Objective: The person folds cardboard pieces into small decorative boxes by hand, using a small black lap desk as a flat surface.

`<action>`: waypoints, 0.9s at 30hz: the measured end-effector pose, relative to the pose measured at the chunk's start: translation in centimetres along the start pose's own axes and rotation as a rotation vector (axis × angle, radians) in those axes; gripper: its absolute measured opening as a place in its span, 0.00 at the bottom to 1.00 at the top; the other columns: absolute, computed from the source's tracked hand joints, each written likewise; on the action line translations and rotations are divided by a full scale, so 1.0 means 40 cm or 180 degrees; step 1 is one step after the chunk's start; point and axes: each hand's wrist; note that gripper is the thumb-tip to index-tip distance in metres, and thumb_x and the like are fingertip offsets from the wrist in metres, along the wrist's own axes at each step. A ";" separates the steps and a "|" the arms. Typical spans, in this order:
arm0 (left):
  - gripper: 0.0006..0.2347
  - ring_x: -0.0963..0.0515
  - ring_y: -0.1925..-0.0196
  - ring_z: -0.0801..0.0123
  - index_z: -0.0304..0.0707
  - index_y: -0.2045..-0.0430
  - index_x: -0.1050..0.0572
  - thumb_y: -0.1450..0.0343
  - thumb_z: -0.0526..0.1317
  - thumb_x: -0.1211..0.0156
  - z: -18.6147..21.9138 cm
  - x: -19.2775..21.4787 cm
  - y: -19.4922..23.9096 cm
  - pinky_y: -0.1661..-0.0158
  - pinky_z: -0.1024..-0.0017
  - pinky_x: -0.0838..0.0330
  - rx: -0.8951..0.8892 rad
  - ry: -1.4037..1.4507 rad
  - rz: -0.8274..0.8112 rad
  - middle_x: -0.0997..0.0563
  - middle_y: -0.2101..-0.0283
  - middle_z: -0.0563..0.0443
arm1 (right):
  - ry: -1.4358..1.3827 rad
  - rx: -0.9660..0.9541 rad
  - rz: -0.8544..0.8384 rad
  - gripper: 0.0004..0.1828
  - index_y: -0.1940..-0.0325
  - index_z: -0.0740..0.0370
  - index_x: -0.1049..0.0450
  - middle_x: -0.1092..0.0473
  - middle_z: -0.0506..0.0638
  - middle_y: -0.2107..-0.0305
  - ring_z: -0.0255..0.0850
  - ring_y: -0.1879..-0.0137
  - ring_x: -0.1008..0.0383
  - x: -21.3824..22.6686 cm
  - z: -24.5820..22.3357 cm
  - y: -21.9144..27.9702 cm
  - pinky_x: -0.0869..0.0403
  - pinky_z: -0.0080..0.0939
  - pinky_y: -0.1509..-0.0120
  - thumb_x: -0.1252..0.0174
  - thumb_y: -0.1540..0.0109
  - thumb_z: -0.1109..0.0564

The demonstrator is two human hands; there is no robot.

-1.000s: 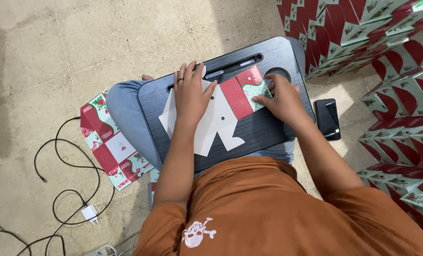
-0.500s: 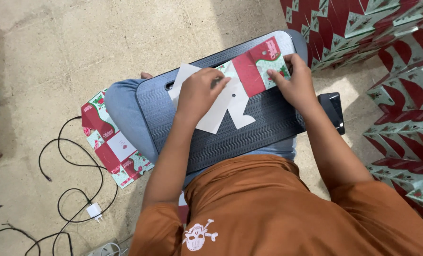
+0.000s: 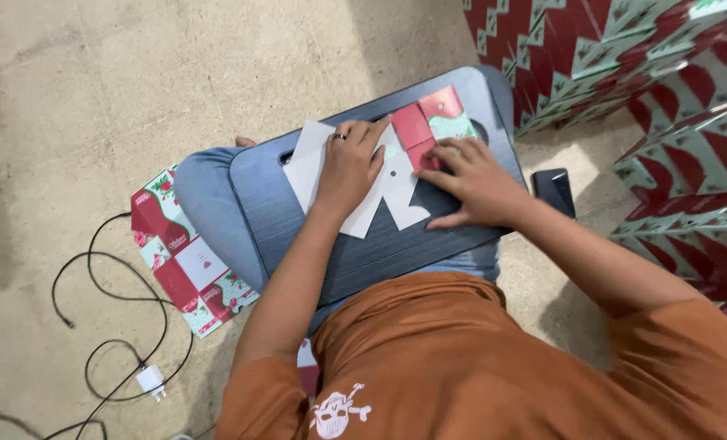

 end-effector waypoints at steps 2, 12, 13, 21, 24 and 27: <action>0.14 0.23 0.50 0.57 0.47 0.43 0.25 0.25 0.37 0.43 0.012 0.026 -0.003 0.51 0.61 0.28 0.0016 0.0033 -0.0003 0.24 0.54 0.51 | 0.0033 0.0020 0.0017 0.47 0.39 0.49 0.24 0.32 0.56 0.40 0.56 0.28 0.38 -0.007 -0.019 -0.012 0.42 0.61 0.27 0.38 0.51 0.18; 0.14 0.22 0.51 0.56 0.54 0.46 0.21 0.25 0.38 0.46 0.003 0.009 0.001 0.53 0.61 0.31 0.0132 0.0122 -0.0147 0.24 0.53 0.53 | 0.0293 0.0275 0.0715 0.37 0.45 0.48 0.23 0.27 0.51 0.49 0.51 0.36 0.29 -0.077 -0.022 -0.010 0.38 0.60 0.33 0.42 0.43 0.20; 0.14 0.22 0.51 0.56 0.54 0.46 0.21 0.25 0.38 0.46 0.003 0.006 0.000 0.53 0.61 0.31 0.0117 0.0132 -0.0138 0.24 0.53 0.53 | 0.0312 0.0267 0.0714 0.37 0.45 0.48 0.23 0.27 0.51 0.49 0.51 0.36 0.29 -0.082 -0.017 -0.009 0.38 0.60 0.33 0.42 0.43 0.20; 0.14 0.27 0.44 0.51 0.50 0.45 0.21 0.24 0.38 0.45 -0.019 -0.010 0.005 0.48 0.57 0.32 0.0194 0.0521 -0.0183 0.24 0.52 0.50 | 0.0119 -0.0713 0.0953 0.25 0.44 0.53 0.22 0.27 0.52 0.53 0.50 0.50 0.24 -0.085 -0.036 -0.073 0.32 0.54 0.46 0.35 0.38 0.36; 0.15 0.27 0.41 0.53 0.47 0.41 0.24 0.22 0.35 0.49 -0.042 -0.024 0.001 0.46 0.58 0.31 0.0249 0.0894 -0.0227 0.24 0.51 0.50 | 0.0190 -0.1113 0.0921 0.24 0.43 0.50 0.23 0.28 0.48 0.52 0.47 0.50 0.27 -0.083 -0.062 -0.104 0.34 0.54 0.46 0.34 0.38 0.38; 0.16 0.25 0.42 0.56 0.45 0.40 0.25 0.23 0.32 0.49 -0.059 -0.033 0.012 0.45 0.60 0.30 0.0261 0.1115 -0.0210 0.23 0.51 0.50 | 0.0172 -0.1348 0.0877 0.26 0.43 0.53 0.24 0.31 0.49 0.52 0.48 0.52 0.29 -0.084 -0.088 -0.120 0.37 0.55 0.47 0.33 0.40 0.40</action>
Point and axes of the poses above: each hand's wrist, its own y-axis away from the middle knuckle, its own x-axis out of the back of the hand, z = x × y
